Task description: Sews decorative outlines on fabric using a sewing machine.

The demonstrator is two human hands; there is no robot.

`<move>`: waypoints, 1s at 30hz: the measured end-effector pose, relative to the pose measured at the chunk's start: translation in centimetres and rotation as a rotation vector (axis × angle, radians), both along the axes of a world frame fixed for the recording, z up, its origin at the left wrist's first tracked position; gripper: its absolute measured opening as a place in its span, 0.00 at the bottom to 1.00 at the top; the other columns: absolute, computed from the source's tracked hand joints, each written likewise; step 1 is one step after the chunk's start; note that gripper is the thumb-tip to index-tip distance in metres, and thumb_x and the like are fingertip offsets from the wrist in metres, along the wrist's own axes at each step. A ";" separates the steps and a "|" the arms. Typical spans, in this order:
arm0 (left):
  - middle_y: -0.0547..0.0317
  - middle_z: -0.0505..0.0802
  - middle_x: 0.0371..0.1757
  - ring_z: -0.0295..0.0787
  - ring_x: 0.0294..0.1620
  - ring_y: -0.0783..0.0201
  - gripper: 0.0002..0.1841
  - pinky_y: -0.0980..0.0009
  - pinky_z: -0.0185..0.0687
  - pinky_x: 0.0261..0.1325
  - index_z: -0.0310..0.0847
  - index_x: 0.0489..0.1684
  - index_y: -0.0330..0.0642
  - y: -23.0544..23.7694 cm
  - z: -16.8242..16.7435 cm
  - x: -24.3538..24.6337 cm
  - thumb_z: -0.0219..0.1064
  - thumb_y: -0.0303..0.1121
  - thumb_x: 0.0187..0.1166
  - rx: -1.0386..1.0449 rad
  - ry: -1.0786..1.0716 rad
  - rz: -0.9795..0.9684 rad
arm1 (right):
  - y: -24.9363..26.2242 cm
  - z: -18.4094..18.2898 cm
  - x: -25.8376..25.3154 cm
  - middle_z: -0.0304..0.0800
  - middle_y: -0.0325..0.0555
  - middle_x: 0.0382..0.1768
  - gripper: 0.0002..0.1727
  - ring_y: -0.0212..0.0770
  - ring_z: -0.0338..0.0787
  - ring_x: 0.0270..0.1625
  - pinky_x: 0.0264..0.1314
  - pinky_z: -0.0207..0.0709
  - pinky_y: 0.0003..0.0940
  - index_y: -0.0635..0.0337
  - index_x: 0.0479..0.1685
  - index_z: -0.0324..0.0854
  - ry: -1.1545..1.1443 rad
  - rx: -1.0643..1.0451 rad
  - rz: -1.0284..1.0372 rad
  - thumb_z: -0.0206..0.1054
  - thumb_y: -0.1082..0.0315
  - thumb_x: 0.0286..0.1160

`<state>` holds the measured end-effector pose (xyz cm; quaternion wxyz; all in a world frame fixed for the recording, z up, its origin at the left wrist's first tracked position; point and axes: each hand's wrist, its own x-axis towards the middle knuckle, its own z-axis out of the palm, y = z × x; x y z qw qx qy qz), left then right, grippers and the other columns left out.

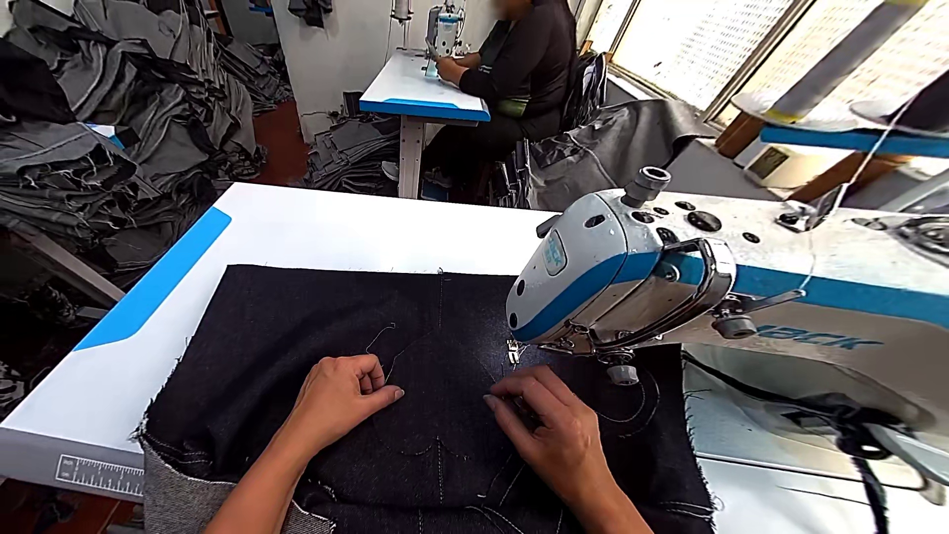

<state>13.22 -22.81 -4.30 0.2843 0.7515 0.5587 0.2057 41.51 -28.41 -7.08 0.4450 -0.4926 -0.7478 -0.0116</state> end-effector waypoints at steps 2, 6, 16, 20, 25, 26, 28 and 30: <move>0.73 0.81 0.16 0.75 0.20 0.73 0.15 0.67 0.71 0.31 0.86 0.25 0.50 0.0 0.0 0.0 0.80 0.50 0.68 0.006 0.005 -0.005 | 0.0 -0.2 -0.2 0.94 0.41 0.55 0.14 0.35 0.91 0.61 0.62 0.85 0.31 0.50 0.47 0.92 -0.049 -0.015 0.128 0.68 0.52 0.81; 0.72 0.82 0.17 0.76 0.21 0.73 0.16 0.67 0.71 0.32 0.86 0.25 0.50 0.0 0.0 0.0 0.80 0.51 0.68 0.013 0.012 -0.005 | -0.1 -0.6 -0.6 0.88 0.40 0.72 0.18 0.42 0.78 0.82 0.83 0.72 0.41 0.41 0.60 0.89 -0.210 -0.086 0.333 0.58 0.46 0.88; 0.59 0.92 0.42 0.88 0.36 0.59 0.22 0.55 0.84 0.42 0.86 0.54 0.45 -0.8 0.8 1.1 0.81 0.47 0.67 0.180 0.110 0.021 | 0.5 -0.8 0.0 0.91 0.39 0.68 0.17 0.41 0.83 0.79 0.84 0.72 0.38 0.43 0.56 0.92 -0.210 -0.190 0.419 0.59 0.49 0.88; 0.46 0.87 0.70 0.81 0.75 0.47 0.18 0.49 0.78 0.75 0.85 0.65 0.40 -1.3 1.0 4.4 0.70 0.33 0.78 0.393 0.139 -0.263 | 0.6 -0.7 0.1 0.91 0.40 0.68 0.18 0.42 0.82 0.79 0.83 0.73 0.40 0.44 0.56 0.92 -0.212 -0.213 0.430 0.59 0.49 0.87; 0.52 0.63 0.93 0.45 0.97 0.56 0.28 0.53 0.36 0.96 0.63 0.89 0.43 -1.7 -0.3 6.9 0.38 0.44 0.96 0.150 0.304 -0.441 | 0.7 -0.9 0.0 0.94 0.41 0.63 0.17 0.42 0.84 0.77 0.82 0.74 0.38 0.47 0.52 0.92 -0.180 -0.183 0.447 0.61 0.50 0.86; 0.54 0.62 0.94 0.44 0.97 0.57 0.29 0.53 0.34 0.97 0.62 0.90 0.44 -1.7 -0.4 6.8 0.36 0.45 0.96 0.151 0.319 -0.444 | 0.6 -0.9 0.0 0.94 0.41 0.63 0.17 0.42 0.85 0.77 0.82 0.74 0.38 0.47 0.51 0.93 -0.174 -0.181 0.446 0.61 0.50 0.86; 0.58 0.60 0.95 0.41 0.98 0.60 0.29 0.49 0.29 0.97 0.59 0.92 0.47 -1.6 -0.4 6.5 0.33 0.47 0.96 0.153 0.337 -0.462 | 0.5 -0.5 0.0 0.94 0.43 0.63 0.17 0.44 0.85 0.77 0.83 0.74 0.39 0.49 0.52 0.93 -0.173 -0.203 0.462 0.63 0.52 0.85; 0.59 0.58 0.96 0.38 0.98 0.60 0.30 0.47 0.26 0.96 0.57 0.93 0.49 -1.3 -0.5 6.2 0.32 0.47 0.96 0.161 0.345 -0.493 | 0.9 0.5 0.7 0.94 0.44 0.64 0.17 0.43 0.85 0.76 0.82 0.75 0.39 0.52 0.53 0.93 -0.210 -0.255 0.502 0.64 0.53 0.84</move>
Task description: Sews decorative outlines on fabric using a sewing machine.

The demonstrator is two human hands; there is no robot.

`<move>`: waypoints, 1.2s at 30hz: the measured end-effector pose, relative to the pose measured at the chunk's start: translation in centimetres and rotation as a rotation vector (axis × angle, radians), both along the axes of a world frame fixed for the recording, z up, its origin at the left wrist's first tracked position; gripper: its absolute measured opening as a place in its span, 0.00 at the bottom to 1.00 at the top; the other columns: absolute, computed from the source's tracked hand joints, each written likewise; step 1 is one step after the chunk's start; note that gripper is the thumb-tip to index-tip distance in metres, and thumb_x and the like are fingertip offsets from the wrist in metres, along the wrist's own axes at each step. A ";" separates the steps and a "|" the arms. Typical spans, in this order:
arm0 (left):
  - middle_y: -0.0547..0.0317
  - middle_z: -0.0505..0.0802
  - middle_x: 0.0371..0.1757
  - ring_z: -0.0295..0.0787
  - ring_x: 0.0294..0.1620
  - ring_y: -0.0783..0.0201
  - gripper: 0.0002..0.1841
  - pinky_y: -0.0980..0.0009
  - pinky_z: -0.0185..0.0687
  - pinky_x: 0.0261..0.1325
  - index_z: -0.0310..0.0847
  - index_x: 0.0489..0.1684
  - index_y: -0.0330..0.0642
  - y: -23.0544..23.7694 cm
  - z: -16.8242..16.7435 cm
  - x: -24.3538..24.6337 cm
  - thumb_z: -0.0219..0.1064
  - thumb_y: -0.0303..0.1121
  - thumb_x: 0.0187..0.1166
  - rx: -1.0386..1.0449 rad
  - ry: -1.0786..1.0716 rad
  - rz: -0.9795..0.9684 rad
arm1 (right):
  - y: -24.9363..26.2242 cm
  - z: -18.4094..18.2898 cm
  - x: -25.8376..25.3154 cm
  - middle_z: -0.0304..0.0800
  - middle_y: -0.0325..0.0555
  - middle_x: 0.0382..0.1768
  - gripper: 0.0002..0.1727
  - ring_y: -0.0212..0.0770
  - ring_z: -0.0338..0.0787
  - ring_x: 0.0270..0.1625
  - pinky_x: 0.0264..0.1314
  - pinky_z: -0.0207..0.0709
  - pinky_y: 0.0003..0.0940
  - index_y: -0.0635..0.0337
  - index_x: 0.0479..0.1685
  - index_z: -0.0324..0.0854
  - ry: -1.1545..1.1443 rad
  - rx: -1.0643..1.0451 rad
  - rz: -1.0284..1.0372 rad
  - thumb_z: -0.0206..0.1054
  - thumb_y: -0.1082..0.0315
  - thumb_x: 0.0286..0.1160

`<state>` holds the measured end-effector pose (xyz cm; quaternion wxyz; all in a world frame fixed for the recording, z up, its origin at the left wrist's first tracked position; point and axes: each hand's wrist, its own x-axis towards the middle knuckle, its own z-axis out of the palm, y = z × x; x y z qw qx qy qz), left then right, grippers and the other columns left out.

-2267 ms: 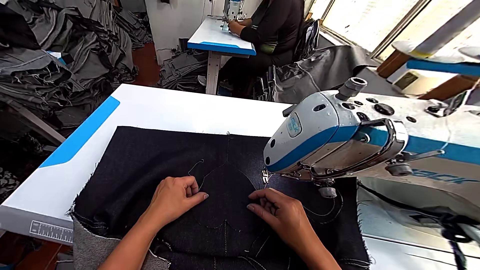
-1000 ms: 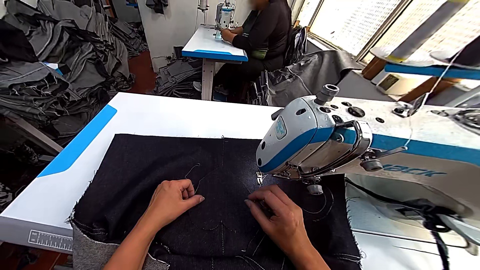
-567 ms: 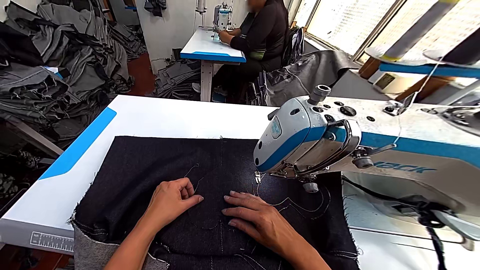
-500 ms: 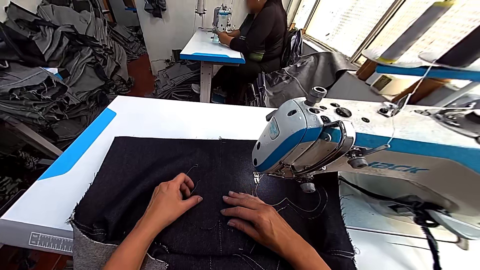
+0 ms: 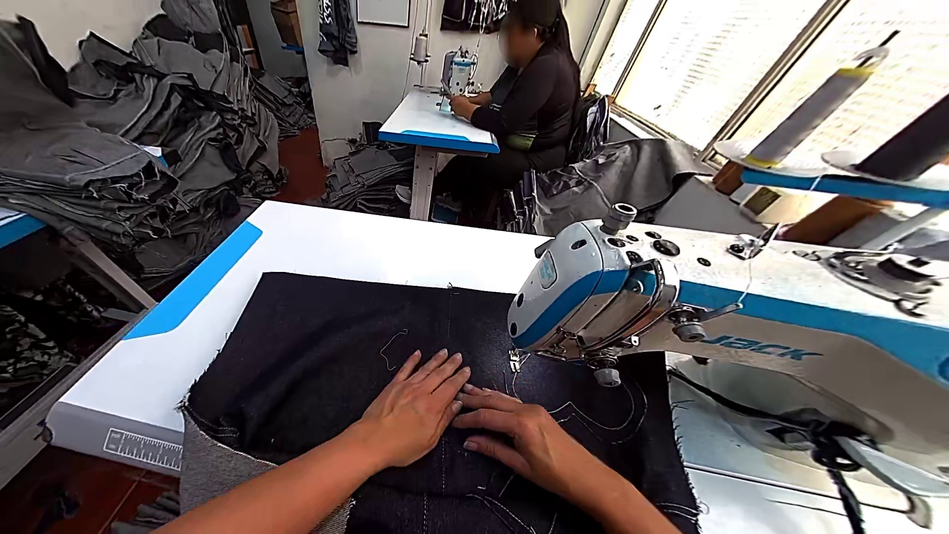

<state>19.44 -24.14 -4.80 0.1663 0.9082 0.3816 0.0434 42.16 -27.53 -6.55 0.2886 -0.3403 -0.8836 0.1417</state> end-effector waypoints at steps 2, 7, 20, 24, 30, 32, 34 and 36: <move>0.59 0.56 0.96 0.36 0.98 0.61 0.31 0.47 0.24 0.96 0.54 0.94 0.49 0.0 -0.1 -0.1 0.32 0.49 0.96 0.004 0.025 -0.026 | 0.7 0.8 1.5 0.93 0.43 0.64 0.18 0.41 0.86 0.75 0.78 0.78 0.39 0.52 0.54 0.92 -0.103 0.032 0.034 0.63 0.52 0.85; 0.57 0.55 0.97 0.36 0.98 0.60 0.33 0.47 0.24 0.96 0.52 0.95 0.47 0.2 0.0 -0.3 0.33 0.53 0.95 0.030 0.041 -0.067 | 2.0 -0.2 6.0 0.76 0.43 0.84 0.27 0.43 0.69 0.89 0.91 0.60 0.44 0.44 0.83 0.74 -0.310 0.165 0.204 0.44 0.48 0.95; 0.50 0.67 0.92 0.53 0.95 0.52 0.34 0.42 0.42 0.94 0.63 0.90 0.41 8.3 -1.2 1.0 0.35 0.53 0.93 0.257 -0.087 -0.872 | -9.6 -2.1 -2.1 0.80 0.60 0.78 0.33 0.61 0.80 0.80 0.80 0.72 0.60 0.62 0.77 0.80 -0.147 0.080 -0.498 0.54 0.45 0.87; 0.48 0.68 0.91 0.53 0.95 0.49 0.33 0.43 0.39 0.94 0.61 0.90 0.40 6.7 -1.1 1.7 0.40 0.52 0.93 0.151 -0.135 -1.017 | -13.4 -3.7 -2.8 0.83 0.59 0.75 0.33 0.56 0.81 0.79 0.83 0.68 0.47 0.60 0.76 0.79 -0.187 0.194 -0.551 0.57 0.43 0.86; 0.51 0.69 0.91 0.53 0.95 0.52 0.32 0.47 0.35 0.95 0.63 0.91 0.45 9.1 -1.4 2.1 0.43 0.51 0.91 0.125 -0.153 -1.087 | -11.1 -3.4 -4.1 0.93 0.48 0.64 0.36 0.44 0.90 0.65 0.65 0.73 0.36 0.51 0.65 0.88 -0.371 0.452 -0.685 0.47 0.33 0.85; 0.51 0.68 0.91 0.51 0.95 0.53 0.33 0.47 0.33 0.95 0.62 0.91 0.45 9.9 -1.6 2.1 0.45 0.52 0.90 0.103 -0.158 -1.100 | -10.6 -3.3 -4.4 0.93 0.48 0.64 0.37 0.45 0.90 0.64 0.65 0.73 0.36 0.52 0.65 0.88 -0.380 0.462 -0.696 0.46 0.33 0.85; 0.52 0.69 0.91 0.51 0.95 0.54 0.32 0.48 0.32 0.96 0.64 0.90 0.45 10.6 -1.8 2.1 0.44 0.52 0.90 0.104 -0.180 -1.104 | -10.1 -3.2 -4.6 0.93 0.48 0.64 0.38 0.45 0.90 0.64 0.65 0.73 0.37 0.53 0.65 0.88 -0.363 0.439 -0.701 0.46 0.33 0.84; 0.53 0.69 0.91 0.51 0.95 0.55 0.32 0.49 0.32 0.96 0.65 0.90 0.45 11.4 -1.8 2.1 0.45 0.52 0.90 0.116 -0.191 -1.100 | -9.4 -2.8 -4.5 0.92 0.48 0.66 0.38 0.45 0.90 0.65 0.65 0.74 0.38 0.53 0.66 0.88 -0.343 0.383 -0.696 0.48 0.32 0.83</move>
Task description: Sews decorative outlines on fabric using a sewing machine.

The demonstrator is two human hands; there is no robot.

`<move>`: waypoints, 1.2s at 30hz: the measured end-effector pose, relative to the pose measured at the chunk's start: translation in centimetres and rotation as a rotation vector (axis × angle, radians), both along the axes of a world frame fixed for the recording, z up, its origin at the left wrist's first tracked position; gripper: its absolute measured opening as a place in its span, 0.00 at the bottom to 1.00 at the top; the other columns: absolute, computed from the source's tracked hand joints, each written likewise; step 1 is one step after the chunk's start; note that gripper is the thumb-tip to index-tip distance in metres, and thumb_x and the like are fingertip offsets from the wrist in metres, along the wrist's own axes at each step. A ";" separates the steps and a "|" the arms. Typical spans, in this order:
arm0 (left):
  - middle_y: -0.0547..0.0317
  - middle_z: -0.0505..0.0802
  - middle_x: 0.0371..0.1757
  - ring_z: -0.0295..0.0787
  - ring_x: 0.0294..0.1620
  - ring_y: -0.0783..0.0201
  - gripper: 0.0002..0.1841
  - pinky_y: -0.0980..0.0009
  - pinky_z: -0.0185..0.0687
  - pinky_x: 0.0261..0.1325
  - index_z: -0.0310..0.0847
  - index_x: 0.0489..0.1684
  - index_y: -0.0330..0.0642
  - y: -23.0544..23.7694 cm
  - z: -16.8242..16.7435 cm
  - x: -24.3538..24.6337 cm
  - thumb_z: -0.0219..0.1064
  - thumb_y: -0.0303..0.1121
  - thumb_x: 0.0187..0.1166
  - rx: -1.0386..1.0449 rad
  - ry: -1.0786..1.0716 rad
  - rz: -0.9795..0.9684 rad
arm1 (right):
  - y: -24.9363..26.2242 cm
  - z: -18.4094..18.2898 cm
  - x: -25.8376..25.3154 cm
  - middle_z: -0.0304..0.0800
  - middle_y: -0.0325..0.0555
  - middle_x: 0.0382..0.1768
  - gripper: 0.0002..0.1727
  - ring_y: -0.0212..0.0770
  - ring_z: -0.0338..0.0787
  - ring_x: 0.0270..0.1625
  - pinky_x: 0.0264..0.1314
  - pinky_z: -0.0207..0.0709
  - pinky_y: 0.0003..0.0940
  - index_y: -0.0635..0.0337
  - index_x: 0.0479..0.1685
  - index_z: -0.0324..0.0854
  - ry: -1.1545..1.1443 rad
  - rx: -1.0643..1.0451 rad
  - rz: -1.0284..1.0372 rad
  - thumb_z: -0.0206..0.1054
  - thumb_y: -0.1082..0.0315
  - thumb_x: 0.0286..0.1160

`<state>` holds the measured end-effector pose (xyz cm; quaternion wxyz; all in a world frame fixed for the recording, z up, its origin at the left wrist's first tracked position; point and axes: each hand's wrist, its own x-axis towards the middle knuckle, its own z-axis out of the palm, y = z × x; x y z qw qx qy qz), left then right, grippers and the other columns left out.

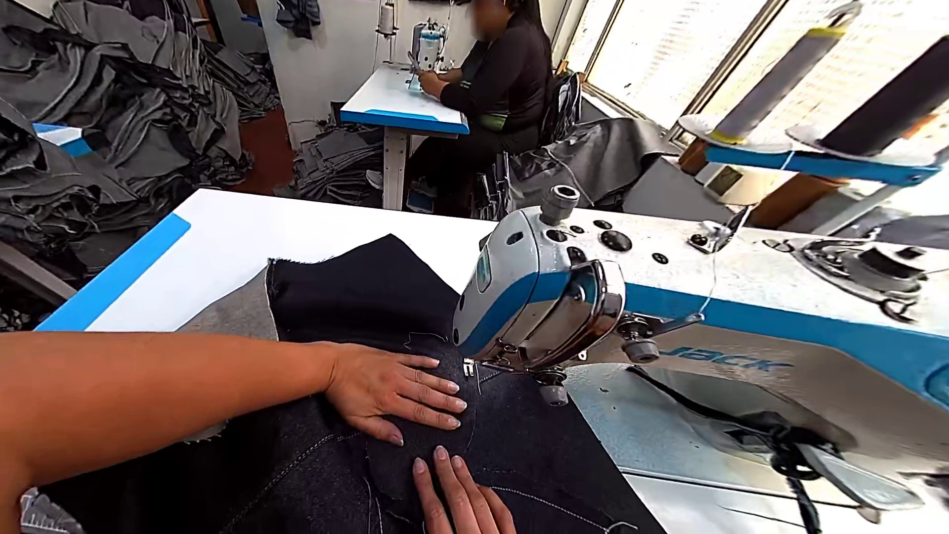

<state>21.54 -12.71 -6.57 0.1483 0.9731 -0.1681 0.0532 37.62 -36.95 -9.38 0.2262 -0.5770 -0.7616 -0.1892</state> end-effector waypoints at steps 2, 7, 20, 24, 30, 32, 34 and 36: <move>0.53 0.69 0.91 0.52 0.95 0.56 0.31 0.50 0.32 0.96 0.65 0.89 0.46 0.6 0.1 0.1 0.46 0.51 0.90 0.006 -0.007 0.009 | 0.6 0.6 0.1 0.90 0.49 0.69 0.37 0.46 0.89 0.68 0.67 0.74 0.39 0.53 0.68 0.88 0.041 -0.068 0.004 0.51 0.33 0.82; 0.53 0.70 0.90 0.54 0.95 0.56 0.31 0.49 0.33 0.96 0.66 0.89 0.47 0.9 0.0 0.2 0.46 0.51 0.89 -0.008 -0.032 0.011 | 0.8 1.2 0.3 0.90 0.49 0.70 0.35 0.47 0.87 0.69 0.67 0.73 0.40 0.53 0.68 0.87 0.051 -0.129 0.010 0.53 0.35 0.82; 0.54 0.73 0.89 0.57 0.94 0.58 0.31 0.50 0.35 0.95 0.69 0.87 0.45 1.4 0.1 0.5 0.48 0.51 0.88 -0.043 -0.045 -0.008 | 1.1 1.2 0.1 0.91 0.49 0.68 0.34 0.47 0.88 0.68 0.67 0.72 0.39 0.53 0.66 0.89 0.025 -0.106 -0.012 0.53 0.36 0.83; 0.54 0.73 0.89 0.56 0.94 0.57 0.31 0.51 0.35 0.96 0.69 0.87 0.45 1.3 -0.3 0.4 0.49 0.51 0.88 -0.040 -0.066 0.013 | 1.1 1.4 0.4 0.90 0.50 0.68 0.34 0.48 0.88 0.68 0.68 0.72 0.39 0.53 0.67 0.89 0.041 -0.134 0.003 0.54 0.37 0.83; 0.53 0.74 0.88 0.57 0.94 0.56 0.31 0.49 0.35 0.95 0.69 0.87 0.44 1.1 -0.1 0.4 0.50 0.50 0.88 -0.047 -0.057 0.015 | 0.9 1.5 0.6 0.89 0.50 0.70 0.34 0.47 0.86 0.70 0.69 0.70 0.38 0.53 0.68 0.87 0.041 -0.168 0.009 0.54 0.36 0.83; 0.53 0.73 0.88 0.57 0.94 0.56 0.31 0.49 0.35 0.95 0.69 0.87 0.44 1.0 -0.1 0.4 0.49 0.50 0.88 -0.047 -0.058 0.016 | 0.8 1.6 0.6 0.89 0.50 0.70 0.33 0.47 0.86 0.71 0.69 0.70 0.39 0.52 0.68 0.87 0.055 -0.181 0.010 0.55 0.37 0.83; 0.54 0.73 0.89 0.57 0.94 0.57 0.31 0.50 0.35 0.96 0.68 0.88 0.45 1.0 -0.2 0.4 0.49 0.51 0.88 -0.037 -0.063 0.015 | 0.8 1.6 0.6 0.89 0.50 0.71 0.33 0.47 0.86 0.71 0.70 0.70 0.39 0.52 0.68 0.87 0.064 -0.192 0.008 0.55 0.37 0.83; 0.54 0.73 0.89 0.56 0.94 0.57 0.32 0.50 0.35 0.96 0.68 0.88 0.46 1.0 -0.2 0.4 0.50 0.51 0.88 -0.034 -0.065 0.014 | 0.8 1.6 0.6 0.89 0.50 0.71 0.33 0.47 0.86 0.71 0.70 0.71 0.38 0.52 0.68 0.88 0.071 -0.189 0.005 0.54 0.37 0.83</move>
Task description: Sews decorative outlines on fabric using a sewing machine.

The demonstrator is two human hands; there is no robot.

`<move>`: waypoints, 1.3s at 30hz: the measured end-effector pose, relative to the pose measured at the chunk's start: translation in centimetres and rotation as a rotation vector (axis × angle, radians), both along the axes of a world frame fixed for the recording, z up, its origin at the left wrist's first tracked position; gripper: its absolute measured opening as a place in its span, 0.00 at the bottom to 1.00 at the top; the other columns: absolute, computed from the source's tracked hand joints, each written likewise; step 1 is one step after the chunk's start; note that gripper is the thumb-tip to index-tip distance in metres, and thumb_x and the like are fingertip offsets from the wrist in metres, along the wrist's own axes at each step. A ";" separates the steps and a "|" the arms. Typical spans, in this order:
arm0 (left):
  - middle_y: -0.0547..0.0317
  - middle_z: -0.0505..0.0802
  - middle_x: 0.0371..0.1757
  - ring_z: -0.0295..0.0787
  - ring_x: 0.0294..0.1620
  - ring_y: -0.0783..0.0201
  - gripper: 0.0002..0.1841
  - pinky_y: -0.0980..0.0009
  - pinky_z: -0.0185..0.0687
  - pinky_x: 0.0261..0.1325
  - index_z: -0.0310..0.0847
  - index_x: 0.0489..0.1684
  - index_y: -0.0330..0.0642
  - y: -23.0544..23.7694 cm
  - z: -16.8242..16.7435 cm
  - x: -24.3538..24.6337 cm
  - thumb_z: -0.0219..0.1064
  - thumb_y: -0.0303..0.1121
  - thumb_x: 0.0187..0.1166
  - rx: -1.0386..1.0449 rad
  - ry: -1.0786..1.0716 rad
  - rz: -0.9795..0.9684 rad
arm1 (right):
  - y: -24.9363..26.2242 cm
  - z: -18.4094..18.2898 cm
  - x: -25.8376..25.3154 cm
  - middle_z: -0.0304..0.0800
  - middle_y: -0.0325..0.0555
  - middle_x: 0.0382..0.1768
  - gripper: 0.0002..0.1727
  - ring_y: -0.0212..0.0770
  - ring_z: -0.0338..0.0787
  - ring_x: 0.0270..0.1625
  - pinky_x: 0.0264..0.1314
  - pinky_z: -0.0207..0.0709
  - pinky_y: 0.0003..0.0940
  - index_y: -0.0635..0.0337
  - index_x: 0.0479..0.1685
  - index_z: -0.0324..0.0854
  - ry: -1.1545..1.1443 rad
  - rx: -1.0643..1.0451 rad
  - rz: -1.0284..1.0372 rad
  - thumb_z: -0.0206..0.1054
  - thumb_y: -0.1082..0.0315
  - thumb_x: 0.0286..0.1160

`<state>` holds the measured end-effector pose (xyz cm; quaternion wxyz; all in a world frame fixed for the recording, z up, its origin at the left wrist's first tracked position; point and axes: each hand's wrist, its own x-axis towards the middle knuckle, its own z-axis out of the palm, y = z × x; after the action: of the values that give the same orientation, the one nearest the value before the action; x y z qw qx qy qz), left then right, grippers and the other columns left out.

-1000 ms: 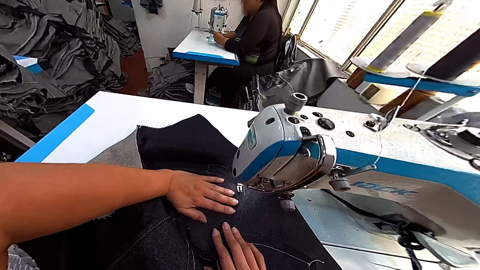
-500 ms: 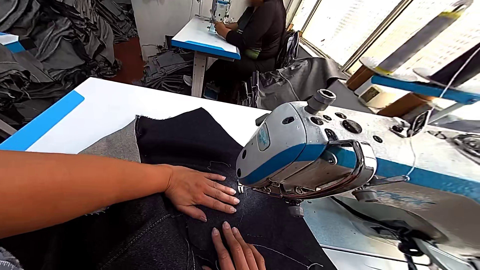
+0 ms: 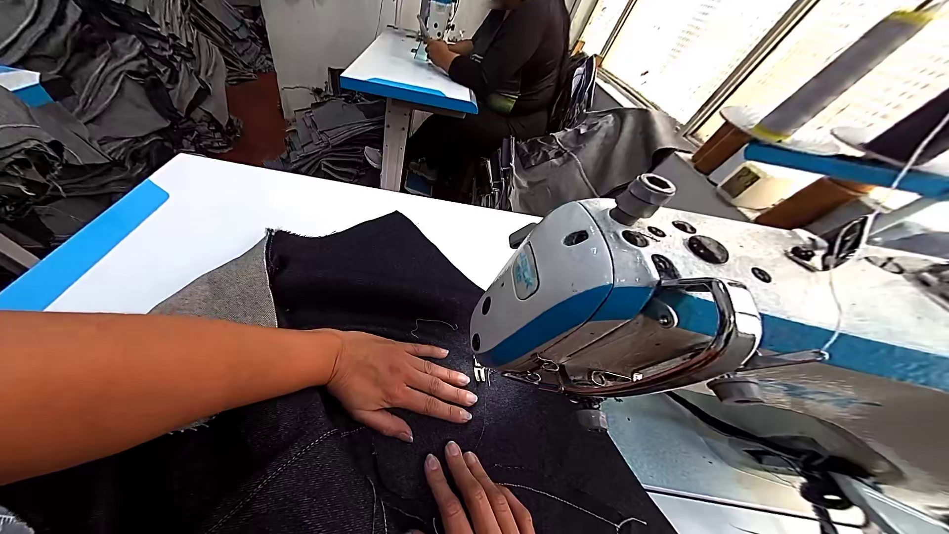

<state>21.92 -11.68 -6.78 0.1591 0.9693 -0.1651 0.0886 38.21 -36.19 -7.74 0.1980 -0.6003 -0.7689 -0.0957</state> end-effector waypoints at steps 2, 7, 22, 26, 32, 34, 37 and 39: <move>0.54 0.73 0.89 0.57 0.94 0.57 0.32 0.50 0.35 0.96 0.68 0.88 0.46 0.0 -0.1 0.0 0.50 0.51 0.88 -0.002 -0.005 0.002 | -0.1 0.1 0.0 0.89 0.50 0.71 0.33 0.47 0.86 0.72 0.70 0.71 0.39 0.52 0.69 0.87 0.001 -0.008 -0.001 0.54 0.37 0.83; 0.54 0.72 0.89 0.56 0.94 0.58 0.32 0.51 0.35 0.96 0.67 0.88 0.46 -0.3 0.4 0.0 0.52 0.50 0.87 0.011 0.024 0.018 | -0.2 0.2 0.1 0.89 0.51 0.71 0.33 0.48 0.86 0.71 0.70 0.72 0.40 0.53 0.69 0.87 0.027 -0.013 0.006 0.55 0.38 0.83; 0.53 0.72 0.89 0.54 0.94 0.56 0.32 0.51 0.38 0.96 0.65 0.89 0.46 -0.4 0.4 0.0 0.50 0.51 0.88 0.072 0.028 0.048 | 0.1 -0.3 0.4 0.88 0.47 0.72 0.28 0.46 0.86 0.73 0.72 0.72 0.39 0.50 0.69 0.87 0.040 0.019 -0.006 0.56 0.44 0.84; 0.49 0.75 0.86 0.59 0.93 0.53 0.31 0.50 0.44 0.95 0.70 0.86 0.46 -0.4 0.6 -0.1 0.54 0.51 0.86 0.088 -0.019 0.115 | 0.7 -0.1 1.1 0.87 0.46 0.73 0.26 0.47 0.85 0.75 0.73 0.74 0.42 0.50 0.70 0.87 0.055 0.001 0.003 0.55 0.47 0.85; 0.48 0.80 0.82 0.67 0.89 0.49 0.31 0.47 0.52 0.92 0.75 0.82 0.47 0.1 1.2 0.1 0.57 0.54 0.84 0.106 -0.055 0.271 | 4.3 -0.6 3.9 0.91 0.44 0.69 0.24 0.47 0.89 0.70 0.69 0.80 0.44 0.48 0.64 0.90 0.099 0.075 0.093 0.52 0.51 0.87; 0.47 0.80 0.81 0.67 0.88 0.46 0.32 0.45 0.52 0.91 0.74 0.83 0.46 0.3 1.4 0.3 0.57 0.54 0.83 0.108 -0.045 0.293 | 5.2 -0.4 4.4 0.92 0.44 0.67 0.24 0.48 0.90 0.69 0.68 0.81 0.45 0.48 0.63 0.91 0.106 0.071 0.111 0.52 0.51 0.86; 0.45 0.79 0.82 0.66 0.89 0.45 0.32 0.45 0.52 0.91 0.74 0.82 0.46 0.6 1.3 0.3 0.57 0.54 0.84 0.086 -0.054 0.302 | 4.7 1.5 3.9 0.93 0.46 0.63 0.23 0.50 0.92 0.66 0.67 0.83 0.47 0.53 0.59 0.92 0.154 -0.016 0.121 0.57 0.51 0.83; 0.46 0.78 0.83 0.65 0.89 0.45 0.32 0.44 0.51 0.91 0.75 0.82 0.46 0.6 1.4 0.3 0.57 0.55 0.84 0.085 -0.048 0.310 | 3.7 3.3 2.4 0.92 0.48 0.65 0.24 0.51 0.91 0.68 0.70 0.82 0.48 0.58 0.61 0.90 0.229 -0.088 0.121 0.60 0.51 0.83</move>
<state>22.18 -11.10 -5.35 0.0982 0.9867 -0.0208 0.1280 40.56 -32.52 -4.45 0.2633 -0.5680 -0.7795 0.0193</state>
